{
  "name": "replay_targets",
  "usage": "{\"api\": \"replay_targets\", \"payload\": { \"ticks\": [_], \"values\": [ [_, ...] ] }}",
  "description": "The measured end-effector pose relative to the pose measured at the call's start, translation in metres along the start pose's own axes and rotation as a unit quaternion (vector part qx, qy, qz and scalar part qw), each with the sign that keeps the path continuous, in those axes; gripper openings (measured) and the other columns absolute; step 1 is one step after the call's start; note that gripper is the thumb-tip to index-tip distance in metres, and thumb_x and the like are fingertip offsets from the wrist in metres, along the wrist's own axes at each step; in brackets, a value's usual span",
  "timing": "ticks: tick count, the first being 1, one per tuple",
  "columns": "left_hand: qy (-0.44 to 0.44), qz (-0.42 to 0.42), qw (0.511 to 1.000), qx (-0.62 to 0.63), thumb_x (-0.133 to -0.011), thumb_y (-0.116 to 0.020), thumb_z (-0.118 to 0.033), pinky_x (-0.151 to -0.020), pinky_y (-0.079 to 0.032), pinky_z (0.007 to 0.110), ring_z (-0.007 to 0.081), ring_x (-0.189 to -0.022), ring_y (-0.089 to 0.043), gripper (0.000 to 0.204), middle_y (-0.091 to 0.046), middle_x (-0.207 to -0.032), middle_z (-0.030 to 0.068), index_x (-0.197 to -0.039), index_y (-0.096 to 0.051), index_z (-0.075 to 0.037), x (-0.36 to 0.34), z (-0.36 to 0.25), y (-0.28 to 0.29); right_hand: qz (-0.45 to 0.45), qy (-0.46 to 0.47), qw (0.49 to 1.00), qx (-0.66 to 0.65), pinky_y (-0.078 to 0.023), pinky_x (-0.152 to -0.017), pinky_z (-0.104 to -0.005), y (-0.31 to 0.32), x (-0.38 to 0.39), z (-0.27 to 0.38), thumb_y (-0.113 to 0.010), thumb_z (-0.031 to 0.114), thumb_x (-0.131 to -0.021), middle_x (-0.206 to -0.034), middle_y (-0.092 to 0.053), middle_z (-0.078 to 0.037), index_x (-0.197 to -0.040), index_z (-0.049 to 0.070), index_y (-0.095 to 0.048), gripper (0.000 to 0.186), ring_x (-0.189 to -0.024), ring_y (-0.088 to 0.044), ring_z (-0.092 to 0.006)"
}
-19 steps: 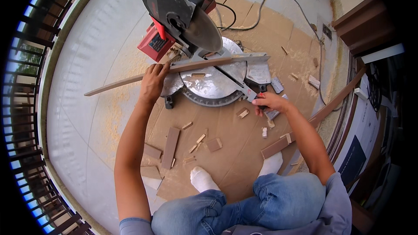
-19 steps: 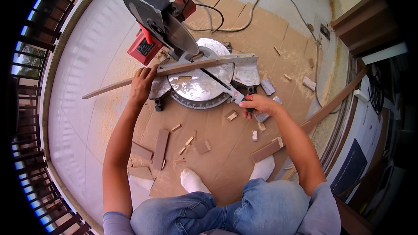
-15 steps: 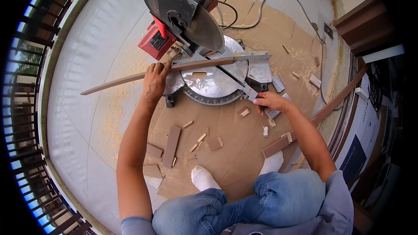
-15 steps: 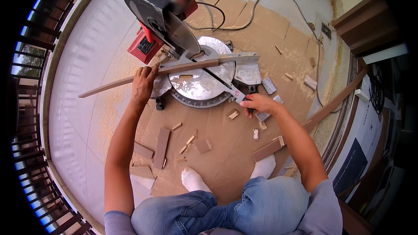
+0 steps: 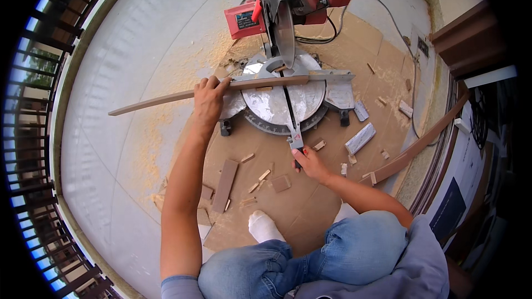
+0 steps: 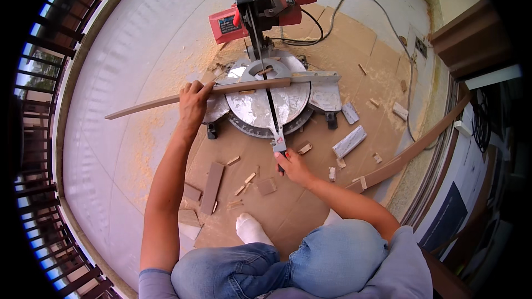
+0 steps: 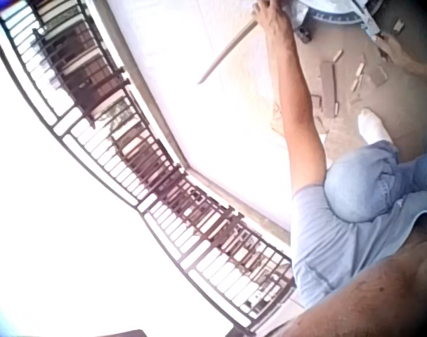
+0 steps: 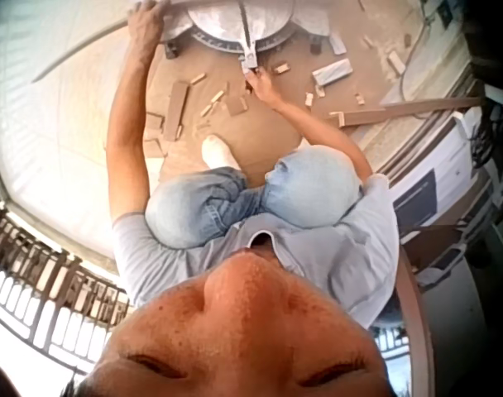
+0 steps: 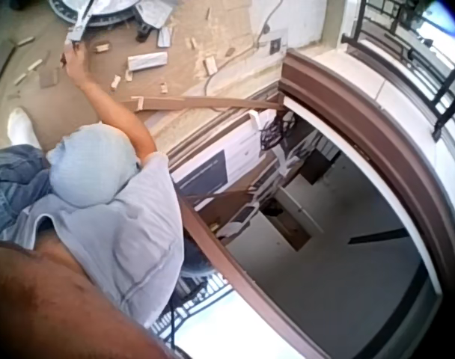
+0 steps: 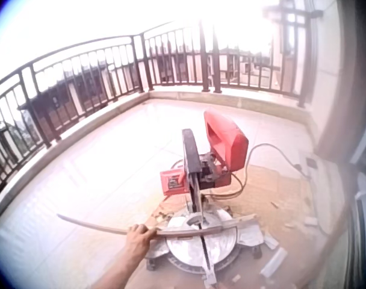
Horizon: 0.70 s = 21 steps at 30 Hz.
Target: The person cuts wooden floorboards using a miter saw on a balcony, carries them inside, and fits them against the wall in a room, marking them with a pencil.
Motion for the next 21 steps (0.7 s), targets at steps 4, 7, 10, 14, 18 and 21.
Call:
{"api": "replay_targets", "payload": {
  "ticks": [4,7,10,14,18,21],
  "values": [
    [-0.005,0.006,1.000,-0.001,-0.085,-0.067,-0.010,-0.077,-0.044,0.041,0.0239,-0.090,-0.058,0.036,-0.059,-0.089,0.0038,-0.118,-0.074,-0.020,-0.002,0.000,-0.001,-0.072,0.019,0.997,-0.027,-0.049,-0.056,-0.0293,-0.044,-0.007,0.001,-0.054,0.037,-0.106,-0.073,-0.063,-0.005,-0.101,0.001,-0.050,0.037,-0.060,-0.059,-0.0122],
    [-0.007,0.006,1.000,0.001,-0.086,-0.066,-0.010,-0.077,-0.044,0.041,0.0242,-0.089,-0.058,0.036,-0.058,-0.089,0.0041,-0.119,-0.074,-0.021,-0.002,-0.001,0.002,-0.098,0.009,0.994,-0.044,-0.048,-0.057,-0.0289,-0.069,-0.015,-0.001,-0.053,0.037,-0.106,-0.074,-0.061,-0.004,-0.100,0.003,-0.051,0.035,-0.061,-0.058,-0.0122],
    [-0.002,0.008,1.000,0.008,-0.086,-0.065,-0.009,-0.076,-0.043,0.042,0.0247,-0.089,-0.057,0.037,-0.058,-0.089,0.0044,-0.119,-0.074,-0.021,-0.002,-0.001,0.003,-0.124,0.013,0.991,-0.058,-0.048,-0.057,-0.0298,-0.092,-0.030,-0.009,-0.052,0.033,-0.107,-0.074,-0.061,-0.005,-0.098,0.004,-0.051,0.031,-0.061,-0.058,-0.0129],
    [-0.007,0.000,1.000,0.015,-0.086,-0.064,-0.007,-0.075,-0.042,0.042,0.0254,-0.087,-0.057,0.037,-0.058,-0.088,0.0042,-0.119,-0.074,-0.021,-0.004,-0.005,0.002,-0.139,0.042,0.987,-0.073,-0.049,-0.051,-0.0327,-0.116,-0.058,-0.012,-0.055,0.035,-0.105,-0.070,-0.065,-0.007,-0.098,-0.001,-0.048,0.037,-0.056,-0.061,-0.0148],
    [-0.016,-0.013,1.000,0.016,-0.085,-0.065,-0.007,-0.074,-0.041,0.041,0.0255,-0.087,-0.057,0.037,-0.058,-0.087,0.0039,-0.117,-0.074,-0.021,-0.001,-0.001,0.001,-0.156,0.026,0.983,-0.090,-0.050,-0.051,-0.0337,-0.145,-0.082,-0.006,-0.055,0.033,-0.104,-0.069,-0.066,-0.008,-0.094,-0.002,-0.046,0.038,-0.055,-0.062,-0.0167],
    [-0.009,0.002,0.999,0.035,-0.085,-0.060,-0.006,-0.076,-0.041,0.042,0.0246,-0.089,-0.057,0.039,-0.058,-0.089,0.0045,-0.118,-0.075,-0.021,-0.002,-0.002,0.000,-0.161,0.002,0.987,-0.021,-0.050,-0.052,-0.0339,-0.162,-0.106,0.003,-0.055,0.038,-0.103,-0.068,-0.066,-0.008,-0.096,-0.002,-0.048,0.042,-0.054,-0.062,-0.0180]
  ]
}}
Point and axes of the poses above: each hand's wrist, its own x-axis away from the middle knuckle, its own y-axis out of the back of the hand, z = x × y, the point moved 9 cm from there along -x, towards the middle knuckle
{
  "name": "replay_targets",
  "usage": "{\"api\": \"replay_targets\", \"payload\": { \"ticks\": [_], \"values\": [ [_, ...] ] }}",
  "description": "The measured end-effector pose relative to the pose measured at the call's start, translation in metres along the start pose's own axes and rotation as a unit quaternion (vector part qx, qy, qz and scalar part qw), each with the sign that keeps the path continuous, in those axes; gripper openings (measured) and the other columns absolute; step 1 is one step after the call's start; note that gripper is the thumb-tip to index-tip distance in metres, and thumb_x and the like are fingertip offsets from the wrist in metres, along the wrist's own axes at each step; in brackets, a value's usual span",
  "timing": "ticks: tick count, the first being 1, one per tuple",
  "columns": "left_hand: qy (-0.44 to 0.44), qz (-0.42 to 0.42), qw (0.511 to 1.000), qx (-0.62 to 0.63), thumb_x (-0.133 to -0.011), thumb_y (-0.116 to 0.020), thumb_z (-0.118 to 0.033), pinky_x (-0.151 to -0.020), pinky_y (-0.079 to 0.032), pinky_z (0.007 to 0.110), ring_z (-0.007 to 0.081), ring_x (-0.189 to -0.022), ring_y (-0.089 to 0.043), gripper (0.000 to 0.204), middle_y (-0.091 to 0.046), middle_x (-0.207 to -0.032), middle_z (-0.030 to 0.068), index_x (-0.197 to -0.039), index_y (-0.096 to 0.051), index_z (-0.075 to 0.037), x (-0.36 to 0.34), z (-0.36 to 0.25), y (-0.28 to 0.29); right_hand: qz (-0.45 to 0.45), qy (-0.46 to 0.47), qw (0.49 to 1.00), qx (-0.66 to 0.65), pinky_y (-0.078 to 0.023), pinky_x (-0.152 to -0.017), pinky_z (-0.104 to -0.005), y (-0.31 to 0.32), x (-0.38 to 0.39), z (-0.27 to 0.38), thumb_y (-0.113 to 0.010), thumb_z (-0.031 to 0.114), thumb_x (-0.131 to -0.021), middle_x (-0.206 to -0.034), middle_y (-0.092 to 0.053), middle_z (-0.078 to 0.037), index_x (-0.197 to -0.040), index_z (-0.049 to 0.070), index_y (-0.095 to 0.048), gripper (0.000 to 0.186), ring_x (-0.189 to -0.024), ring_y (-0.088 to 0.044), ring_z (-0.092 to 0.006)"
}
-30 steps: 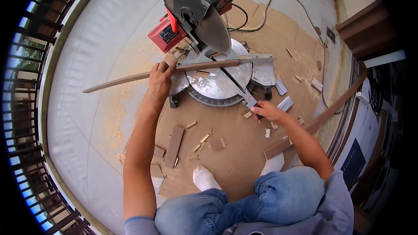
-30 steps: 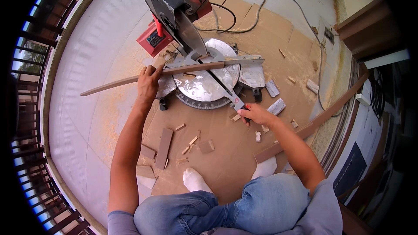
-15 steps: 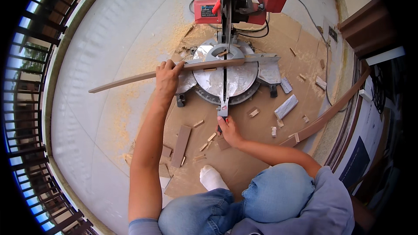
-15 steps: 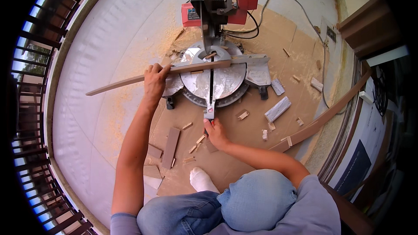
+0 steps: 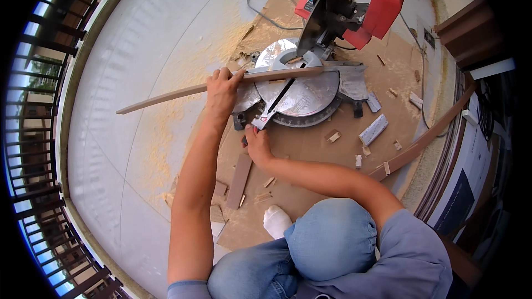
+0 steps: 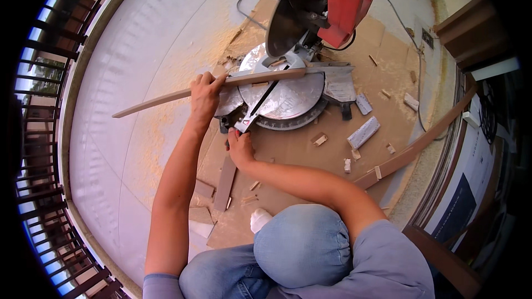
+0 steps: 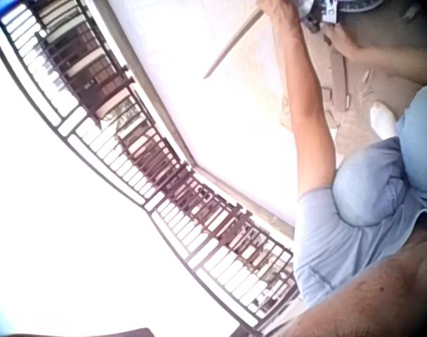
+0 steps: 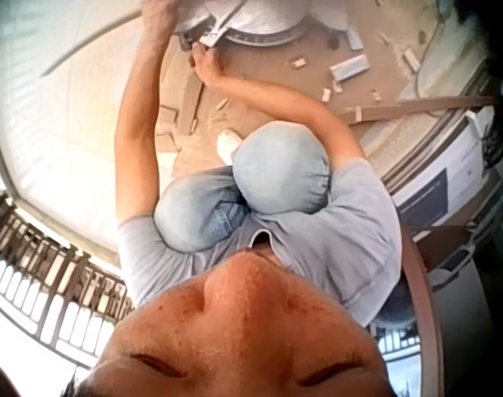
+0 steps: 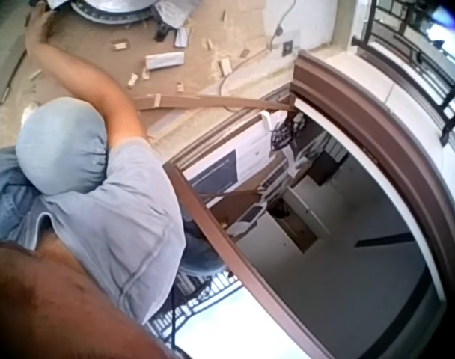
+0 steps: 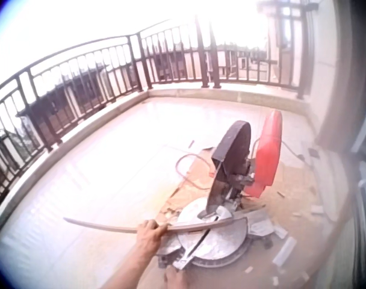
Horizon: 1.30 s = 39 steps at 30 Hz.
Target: The person cuts wooden floorboards using a miter saw on a balcony, carries them inside, and fits them against the wall in a room, marking them with a pencil.
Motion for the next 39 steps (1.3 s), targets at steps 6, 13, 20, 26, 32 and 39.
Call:
{"api": "replay_targets", "payload": {
  "ticks": [6,13,20,26,32,39],
  "values": [
    [-0.006,-0.012,1.000,-0.002,-0.083,-0.069,-0.010,-0.075,-0.043,0.041,0.0249,-0.086,-0.057,0.035,-0.058,-0.086,0.0040,-0.115,-0.075,-0.021,-0.001,0.004,0.002,0.050,0.011,0.996,-0.066,-0.047,-0.050,-0.0340,-0.012,-0.005,0.009,-0.056,0.036,-0.101,-0.066,-0.066,-0.008,-0.079,-0.001,-0.057,0.042,-0.052,-0.060,-0.0179],
    [-0.033,0.022,0.999,-0.025,-0.083,-0.070,-0.012,-0.077,-0.043,0.040,0.0246,-0.086,-0.057,0.038,-0.057,-0.086,0.0048,-0.120,-0.074,-0.022,0.009,-0.013,0.010,0.076,-0.049,0.991,-0.097,-0.045,-0.049,-0.0346,0.020,0.030,0.024,-0.054,0.028,-0.099,-0.064,-0.065,-0.009,-0.078,-0.002,-0.062,0.037,-0.050,-0.058,-0.0164],
    [-0.032,0.020,0.999,0.011,-0.084,-0.070,-0.012,-0.079,-0.043,0.040,0.0268,-0.086,-0.054,0.044,-0.053,-0.085,0.0084,-0.128,-0.071,-0.016,0.042,-0.069,0.018,0.140,-0.012,0.990,-0.011,-0.046,-0.048,-0.0318,0.100,0.062,0.014,-0.053,0.024,-0.099,-0.069,-0.067,-0.009,-0.079,-0.002,-0.060,0.034,-0.051,-0.056,-0.0123],
    [-0.016,0.028,0.999,-0.009,-0.087,-0.071,-0.015,-0.077,-0.046,0.040,0.0273,-0.084,-0.054,0.043,-0.053,-0.085,0.0085,-0.130,-0.069,-0.018,0.041,-0.083,0.018,0.167,0.013,0.986,0.013,-0.046,-0.047,-0.0303,0.112,0.060,0.011,-0.053,0.024,-0.099,-0.069,-0.067,-0.008,-0.080,-0.001,-0.060,0.032,-0.051,-0.056,-0.0114],
    [0.003,0.082,0.996,0.021,-0.090,-0.065,-0.014,-0.075,-0.048,0.041,0.0300,-0.087,-0.056,0.046,-0.054,-0.090,0.0114,-0.136,-0.064,-0.019,0.054,-0.112,0.016,0.144,0.004,0.984,0.101,-0.046,-0.048,-0.0312,0.162,0.073,0.006,-0.052,0.024,-0.100,-0.066,-0.067,-0.009,-0.072,-0.001,-0.060,0.038,-0.051,-0.055,-0.0116],
    [0.002,0.092,0.996,0.016,-0.094,-0.066,-0.018,-0.072,-0.052,0.043,0.0320,-0.088,-0.056,0.046,-0.054,-0.092,0.0122,-0.140,-0.061,-0.017,0.056,-0.110,0.014,0.163,0.005,0.984,0.074,-0.045,-0.044,-0.0319,0.153,0.080,0.019,-0.053,0.023,-0.096,-0.066,-0.066,-0.010,-0.080,-0.003,-0.060,0.032,-0.048,-0.055,-0.0121]
  ]
}}
Point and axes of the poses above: each hand's wrist, its own x-axis away from the middle knuckle, its own y-axis out of the back of the hand, z = x × y, the point moved 9 cm from there along -x, towards the middle knuckle
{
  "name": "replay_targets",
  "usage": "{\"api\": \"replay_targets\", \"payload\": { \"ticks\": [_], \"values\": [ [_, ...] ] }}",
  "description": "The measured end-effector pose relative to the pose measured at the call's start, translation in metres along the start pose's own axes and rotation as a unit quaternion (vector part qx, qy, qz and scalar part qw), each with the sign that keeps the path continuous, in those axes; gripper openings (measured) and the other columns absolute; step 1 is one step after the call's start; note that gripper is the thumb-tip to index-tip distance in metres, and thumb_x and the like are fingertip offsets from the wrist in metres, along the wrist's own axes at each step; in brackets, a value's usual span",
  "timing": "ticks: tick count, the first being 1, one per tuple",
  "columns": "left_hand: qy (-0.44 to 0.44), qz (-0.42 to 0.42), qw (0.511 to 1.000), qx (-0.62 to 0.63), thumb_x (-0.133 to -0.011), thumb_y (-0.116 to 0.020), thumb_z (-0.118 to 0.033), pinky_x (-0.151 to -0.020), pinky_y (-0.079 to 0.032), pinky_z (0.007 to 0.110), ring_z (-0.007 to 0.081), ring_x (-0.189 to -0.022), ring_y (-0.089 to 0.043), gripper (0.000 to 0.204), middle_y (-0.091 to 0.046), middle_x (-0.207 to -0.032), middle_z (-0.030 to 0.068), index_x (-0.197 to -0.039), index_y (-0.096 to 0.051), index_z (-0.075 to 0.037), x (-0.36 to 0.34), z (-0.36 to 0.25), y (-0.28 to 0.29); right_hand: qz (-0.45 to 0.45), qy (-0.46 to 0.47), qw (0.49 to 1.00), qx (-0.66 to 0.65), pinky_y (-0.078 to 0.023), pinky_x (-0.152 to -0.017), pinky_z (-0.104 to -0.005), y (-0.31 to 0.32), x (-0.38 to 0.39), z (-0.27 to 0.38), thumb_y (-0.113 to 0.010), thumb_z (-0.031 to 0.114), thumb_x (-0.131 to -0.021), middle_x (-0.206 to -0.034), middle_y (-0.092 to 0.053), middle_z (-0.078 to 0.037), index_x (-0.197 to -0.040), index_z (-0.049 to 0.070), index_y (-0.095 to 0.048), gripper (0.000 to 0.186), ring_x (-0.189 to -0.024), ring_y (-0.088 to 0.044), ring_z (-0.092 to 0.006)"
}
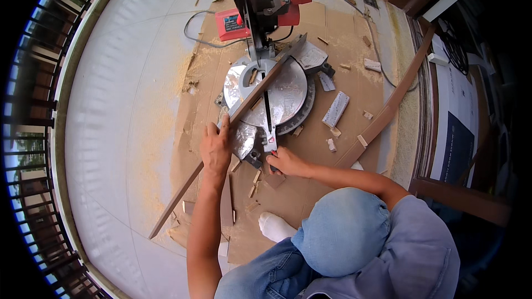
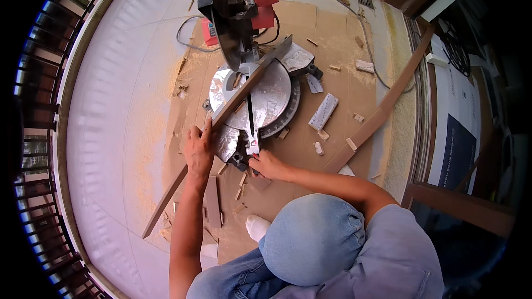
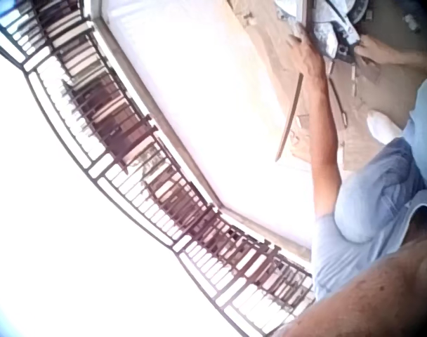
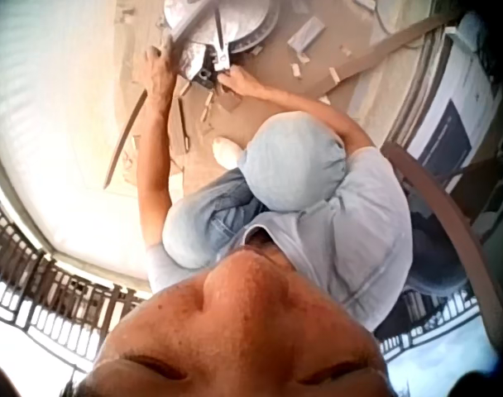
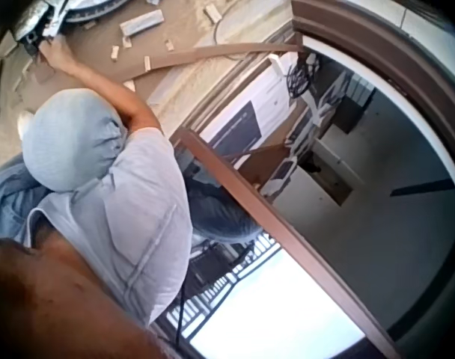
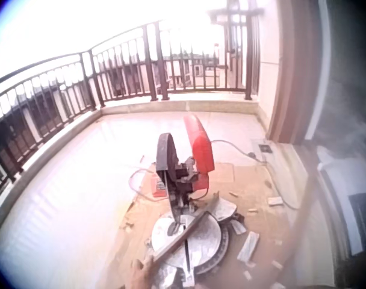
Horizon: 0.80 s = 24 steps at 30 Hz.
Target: The person cuts wooden floorboards using a miter saw on a balcony, carries them inside, and fits them against the wall in a room, marking them with a pencil.
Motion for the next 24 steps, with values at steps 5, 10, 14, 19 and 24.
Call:
{"api": "replay_targets", "payload": {
  "ticks": [5,10,14,19,24],
  "values": [
    [0.000,-0.015,1.000,-0.008,-0.088,-0.073,-0.015,-0.071,-0.050,0.041,0.0289,-0.085,-0.056,0.046,-0.053,-0.088,0.0103,-0.134,-0.067,-0.018,-0.020,0.038,-0.002,-0.002,0.031,0.999,-0.014,-0.047,-0.047,-0.0328,-0.032,-0.031,0.013,-0.053,0.024,-0.097,-0.063,-0.065,-0.008,-0.077,-0.002,-0.062,0.034,-0.050,-0.058,-0.0132],
    [-0.011,-0.008,1.000,0.000,-0.086,-0.074,-0.014,-0.074,-0.051,0.041,0.0293,-0.087,-0.057,0.045,-0.053,-0.087,0.0093,-0.131,-0.069,-0.018,-0.019,0.020,0.005,-0.006,0.026,0.999,-0.037,-0.048,-0.050,-0.0335,-0.025,-0.028,-0.004,-0.056,0.031,-0.100,-0.059,-0.064,-0.006,-0.071,-0.001,-0.064,0.043,-0.051,-0.059,-0.0141],
    [-0.003,-0.020,1.000,0.019,-0.085,-0.074,-0.013,-0.075,-0.050,0.041,0.0286,-0.087,-0.057,0.045,-0.053,-0.086,0.0084,-0.130,-0.070,-0.018,-0.016,0.023,0.008,0.016,0.000,0.999,0.037,-0.051,-0.054,-0.0361,0.035,0.000,0.015,-0.062,0.038,-0.100,-0.071,-0.070,-0.009,-0.078,0.000,-0.065,0.044,-0.056,-0.064,-0.0189],
    [0.014,-0.012,0.999,0.042,-0.084,-0.075,-0.015,-0.074,-0.050,0.040,0.0276,-0.085,-0.057,0.043,-0.053,-0.086,0.0075,-0.126,-0.072,-0.018,-0.019,0.023,0.006,-0.420,0.073,0.762,0.487,-0.055,-0.077,-0.0473,0.239,0.035,0.047,-0.070,0.039,-0.092,-0.096,-0.069,-0.018,-0.098,0.001,-0.067,0.038,-0.090,-0.069,-0.0366],
    [0.006,-0.010,0.999,0.041,-0.083,-0.076,-0.015,-0.072,-0.049,0.040,0.0275,-0.085,-0.057,0.040,-0.054,-0.085,0.0072,-0.123,-0.074,-0.017,-0.023,0.017,0.007,-0.461,-0.039,0.734,0.496,-0.054,-0.090,-0.0476,0.293,0.012,0.030,-0.077,0.038,-0.085,-0.117,-0.062,-0.019,-0.109,0.002,-0.066,0.045,-0.105,-0.065,-0.0374]
  ]
}}
Point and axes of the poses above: each hand's wrist, its own x-axis away from the middle knuckle, its own y-axis out of the back of the hand, z = x × y, the point moved 9 cm from there along -x, towards the middle knuckle
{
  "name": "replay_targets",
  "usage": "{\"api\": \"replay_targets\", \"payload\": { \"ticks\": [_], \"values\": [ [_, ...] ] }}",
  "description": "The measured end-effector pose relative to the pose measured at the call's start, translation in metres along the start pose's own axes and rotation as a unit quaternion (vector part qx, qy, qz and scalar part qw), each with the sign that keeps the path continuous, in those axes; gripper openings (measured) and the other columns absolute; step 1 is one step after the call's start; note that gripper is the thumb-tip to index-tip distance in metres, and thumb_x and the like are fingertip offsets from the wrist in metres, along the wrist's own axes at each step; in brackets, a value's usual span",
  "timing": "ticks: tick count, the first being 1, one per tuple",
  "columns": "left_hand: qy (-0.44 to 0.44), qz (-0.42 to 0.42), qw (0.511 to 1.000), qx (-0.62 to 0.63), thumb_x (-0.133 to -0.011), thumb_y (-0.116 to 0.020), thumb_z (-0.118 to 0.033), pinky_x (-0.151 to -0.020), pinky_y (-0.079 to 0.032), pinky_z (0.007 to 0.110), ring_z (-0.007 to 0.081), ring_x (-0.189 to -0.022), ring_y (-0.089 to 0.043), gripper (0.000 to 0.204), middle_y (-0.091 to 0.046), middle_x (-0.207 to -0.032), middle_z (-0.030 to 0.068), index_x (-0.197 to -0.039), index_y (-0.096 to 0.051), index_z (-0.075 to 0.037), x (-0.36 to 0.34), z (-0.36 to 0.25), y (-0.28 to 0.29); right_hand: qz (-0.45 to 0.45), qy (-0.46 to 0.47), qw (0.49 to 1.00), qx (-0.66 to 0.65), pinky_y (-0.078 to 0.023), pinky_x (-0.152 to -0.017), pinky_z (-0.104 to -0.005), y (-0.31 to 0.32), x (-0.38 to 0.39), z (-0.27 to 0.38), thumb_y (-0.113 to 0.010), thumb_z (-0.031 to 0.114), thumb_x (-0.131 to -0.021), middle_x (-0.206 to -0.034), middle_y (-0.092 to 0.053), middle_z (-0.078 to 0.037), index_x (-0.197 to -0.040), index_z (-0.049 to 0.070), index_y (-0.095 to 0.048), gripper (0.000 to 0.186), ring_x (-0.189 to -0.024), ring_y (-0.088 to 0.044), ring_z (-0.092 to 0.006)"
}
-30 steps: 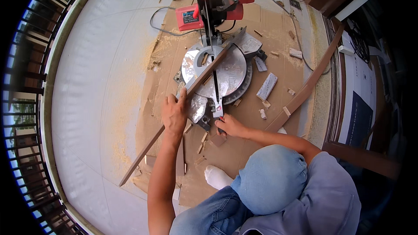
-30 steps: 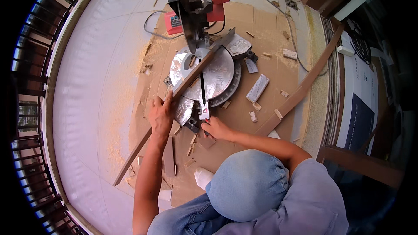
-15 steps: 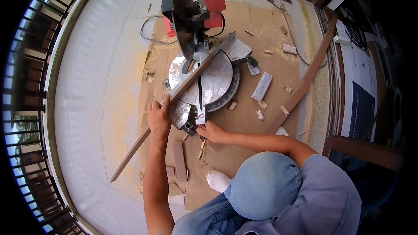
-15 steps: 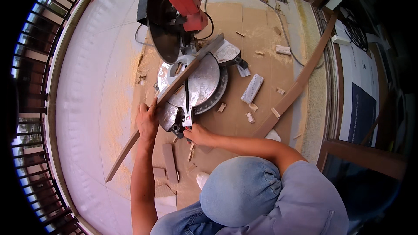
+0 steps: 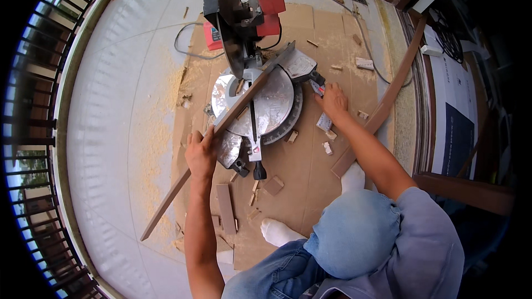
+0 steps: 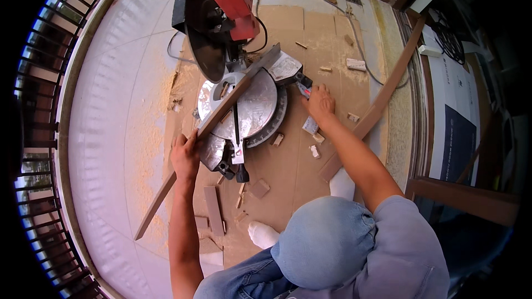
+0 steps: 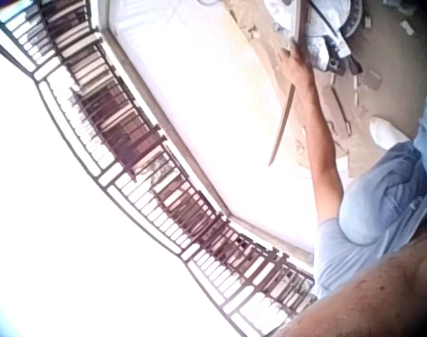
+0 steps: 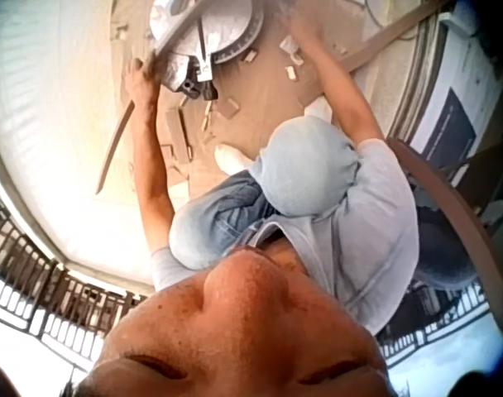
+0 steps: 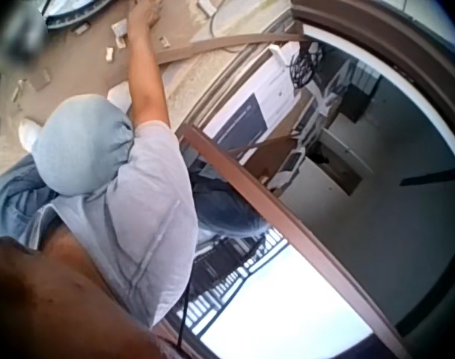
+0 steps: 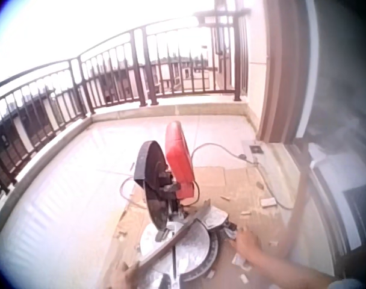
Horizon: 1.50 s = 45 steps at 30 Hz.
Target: The person cuts wooden floorboards using a miter saw on a balcony, carries them inside, and fits them against the wall in a room, marking them with a pencil.
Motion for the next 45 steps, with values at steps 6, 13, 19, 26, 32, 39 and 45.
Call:
{"api": "replay_targets", "payload": {
  "ticks": [6,13,19,26,32,39,45],
  "values": [
    [-0.012,-0.009,1.000,-0.008,-0.082,-0.076,-0.017,-0.069,-0.050,0.040,0.0269,-0.084,-0.058,0.041,-0.054,-0.084,0.0067,-0.123,-0.072,-0.017,0.010,0.001,0.000,0.117,0.032,0.992,0.043,-0.054,-0.093,-0.0475,0.002,0.034,-0.011,-0.080,0.033,-0.080,-0.120,-0.063,-0.020,-0.114,0.001,-0.067,0.048,-0.111,-0.065,-0.0380],
    [-0.025,0.001,1.000,-0.007,-0.087,-0.074,-0.021,-0.071,-0.050,0.040,0.0269,-0.085,-0.058,0.041,-0.054,-0.086,0.0073,-0.128,-0.070,-0.020,0.013,0.004,-0.008,0.258,0.013,0.966,0.008,-0.053,-0.089,-0.0462,0.048,0.073,-0.068,-0.074,0.040,-0.081,-0.103,-0.070,-0.029,-0.113,-0.005,-0.070,0.055,-0.103,-0.069,-0.0410],
    [-0.029,0.021,0.999,-0.003,-0.087,-0.072,-0.021,-0.069,-0.052,0.041,0.0275,-0.086,-0.060,0.042,-0.056,-0.088,0.0077,-0.128,-0.069,-0.025,0.014,0.009,-0.006,0.106,0.058,0.993,-0.016,-0.053,-0.079,-0.0417,0.195,0.013,-0.056,-0.067,0.039,-0.090,-0.093,-0.071,-0.021,-0.117,-0.002,-0.069,0.049,-0.085,-0.068,-0.0374],
    [-0.022,-0.006,1.000,-0.015,-0.089,-0.067,-0.017,-0.068,-0.051,0.041,0.0297,-0.087,-0.059,0.035,-0.056,-0.088,0.0103,-0.124,-0.071,-0.022,0.013,0.001,-0.005,0.006,0.151,0.978,-0.144,-0.045,-0.060,-0.0257,0.359,-0.073,0.065,-0.063,0.048,-0.097,-0.077,-0.066,-0.001,-0.089,0.002,-0.068,0.046,-0.061,-0.056,-0.0081],
    [-0.010,0.009,1.000,-0.018,-0.086,-0.070,-0.014,-0.072,-0.050,0.041,0.0294,-0.089,-0.059,0.042,-0.055,-0.088,0.0096,-0.128,-0.069,-0.021,0.020,0.018,-0.001,0.051,0.173,0.958,-0.224,-0.059,-0.071,-0.0377,0.380,-0.130,0.239,-0.053,0.051,-0.101,-0.094,-0.072,-0.016,-0.114,-0.003,-0.063,0.056,-0.082,-0.071,-0.0260],
    [-0.038,0.035,0.999,-0.003,-0.088,-0.058,0.001,-0.082,-0.056,0.039,0.0285,-0.097,-0.061,0.065,-0.064,-0.119,0.0034,-0.148,-0.054,-0.025,0.035,0.017,0.002,-0.008,0.256,0.959,0.119,-0.054,-0.090,-0.0537,0.327,-0.174,0.317,-0.045,0.031,-0.096,-0.111,-0.071,-0.026,-0.109,0.003,-0.072,0.041,-0.102,-0.068,-0.0445],
    [-0.066,0.085,0.994,-0.024,-0.089,-0.054,0.004,-0.080,-0.056,0.041,0.0316,-0.101,-0.062,0.072,-0.060,-0.129,0.0085,-0.154,-0.046,-0.026,0.047,0.022,0.014,-0.026,0.248,0.962,0.111,-0.053,-0.091,-0.0540,0.311,-0.195,0.306,-0.046,0.028,-0.092,-0.113,-0.070,-0.026,-0.108,0.004,-0.073,0.039,-0.104,-0.068,-0.0428]
  ]
}}
Point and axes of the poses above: each hand's wrist, its own x-axis away from the middle knuckle, its own y-axis out of the back of the hand, z = x × y, the point moved 9 cm from there along -x, towards the middle knuckle
